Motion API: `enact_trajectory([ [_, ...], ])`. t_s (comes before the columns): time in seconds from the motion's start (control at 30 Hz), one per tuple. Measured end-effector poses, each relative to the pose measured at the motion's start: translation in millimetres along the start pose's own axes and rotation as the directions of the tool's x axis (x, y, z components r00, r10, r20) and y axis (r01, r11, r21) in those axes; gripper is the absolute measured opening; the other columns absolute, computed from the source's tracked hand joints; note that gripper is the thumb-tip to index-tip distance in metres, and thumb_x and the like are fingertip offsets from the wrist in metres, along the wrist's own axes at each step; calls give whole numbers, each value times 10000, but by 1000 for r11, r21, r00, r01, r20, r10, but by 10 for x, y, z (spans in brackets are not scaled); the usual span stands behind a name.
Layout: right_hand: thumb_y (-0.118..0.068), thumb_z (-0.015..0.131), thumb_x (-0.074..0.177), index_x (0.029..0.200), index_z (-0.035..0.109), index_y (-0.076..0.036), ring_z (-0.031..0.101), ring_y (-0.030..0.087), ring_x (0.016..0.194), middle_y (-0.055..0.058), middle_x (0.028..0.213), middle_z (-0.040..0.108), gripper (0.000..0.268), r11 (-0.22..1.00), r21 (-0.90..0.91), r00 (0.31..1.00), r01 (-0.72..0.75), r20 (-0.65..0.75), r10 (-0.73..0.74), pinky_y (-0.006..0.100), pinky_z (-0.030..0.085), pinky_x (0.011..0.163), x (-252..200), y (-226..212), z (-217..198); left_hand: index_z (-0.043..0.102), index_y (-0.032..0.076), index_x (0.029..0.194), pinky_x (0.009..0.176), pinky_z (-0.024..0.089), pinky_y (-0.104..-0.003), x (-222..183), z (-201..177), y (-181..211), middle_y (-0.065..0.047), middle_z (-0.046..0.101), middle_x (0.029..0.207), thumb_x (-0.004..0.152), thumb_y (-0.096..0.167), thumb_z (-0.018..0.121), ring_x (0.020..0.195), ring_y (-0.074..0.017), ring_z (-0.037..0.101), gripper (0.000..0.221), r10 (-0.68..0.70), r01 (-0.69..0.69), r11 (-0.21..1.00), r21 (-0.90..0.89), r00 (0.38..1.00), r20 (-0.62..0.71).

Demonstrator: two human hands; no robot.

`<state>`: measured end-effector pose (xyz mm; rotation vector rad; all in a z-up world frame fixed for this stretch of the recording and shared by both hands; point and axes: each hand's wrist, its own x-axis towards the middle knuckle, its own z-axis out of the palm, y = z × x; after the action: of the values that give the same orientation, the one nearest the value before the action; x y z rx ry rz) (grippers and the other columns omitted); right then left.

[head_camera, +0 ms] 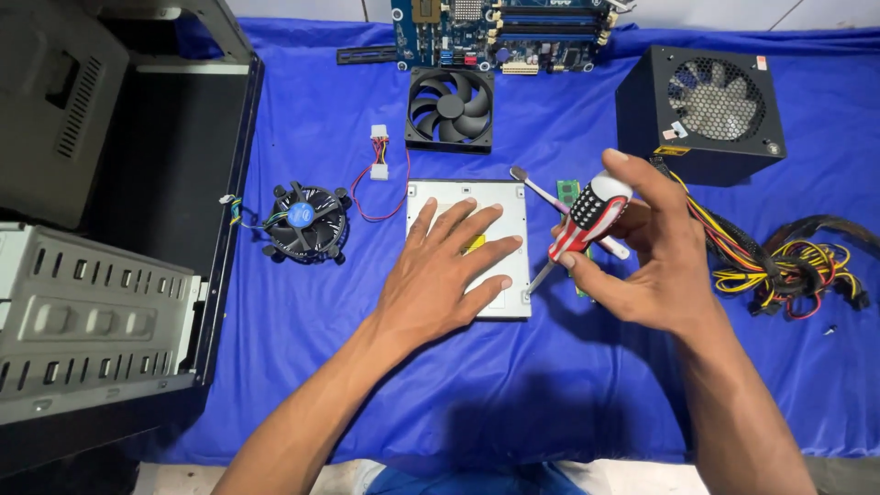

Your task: Cleaning a computer optical drive using a brush and a manual air blower on a repair bench.

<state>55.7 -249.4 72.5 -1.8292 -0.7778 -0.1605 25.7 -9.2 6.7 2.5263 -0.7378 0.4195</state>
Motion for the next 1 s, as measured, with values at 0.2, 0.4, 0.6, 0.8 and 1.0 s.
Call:
enact_trajectory([
  [0.2, 41, 795, 829, 1520, 346, -24, 783, 242, 937, 171, 1047, 703, 827, 999, -37, 1000, -4, 27, 5, 329, 648, 906, -11, 21, -3, 661, 238, 1328, 1192, 275, -634, -11, 18, -8, -79, 553, 1487, 980, 408, 623, 1406, -362, 474, 389, 18, -17, 1000, 21, 999, -30],
  [0.4, 15, 827, 831, 1505, 383, -40, 781, 172, 908, 113, 1037, 714, 809, 991, -126, 998, 47, 43, -42, 253, 627, 854, -25, 48, -5, 652, 240, 1344, 1191, 277, -637, -17, 31, -13, -83, 545, 1496, 982, 411, 623, 1414, -364, 465, 402, 18, -17, 1000, 22, 1000, -22],
  [0.6, 39, 804, 840, 1505, 363, -38, 796, 229, 952, 155, 1059, 707, 802, 997, -58, 998, 58, 40, -55, 293, 647, 886, -21, 34, -10, 652, 238, 1347, 1191, 274, -639, -9, 15, -8, -82, 542, 1500, 985, 413, 616, 1416, -363, 461, 403, 12, -12, 1000, 17, 1000, -13],
  [0.8, -16, 845, 825, 1496, 392, -29, 771, 173, 885, 114, 1097, 685, 810, 985, -160, 998, 61, 31, -57, 261, 637, 844, -49, 84, -15, 652, 238, 1344, 1192, 276, -637, -8, 16, -8, -80, 543, 1497, 979, 411, 626, 1414, -363, 463, 404, 12, -11, 1000, 22, 1000, -12],
  [1.0, -20, 851, 828, 1491, 407, -36, 776, 173, 879, 114, 1125, 687, 798, 984, -165, 998, 61, 26, -58, 251, 634, 824, -50, 73, -10, 649, 237, 1348, 1189, 279, -638, -13, 19, -12, -84, 539, 1502, 985, 411, 616, 1418, -367, 461, 403, 17, -17, 1000, 22, 1000, -13],
])
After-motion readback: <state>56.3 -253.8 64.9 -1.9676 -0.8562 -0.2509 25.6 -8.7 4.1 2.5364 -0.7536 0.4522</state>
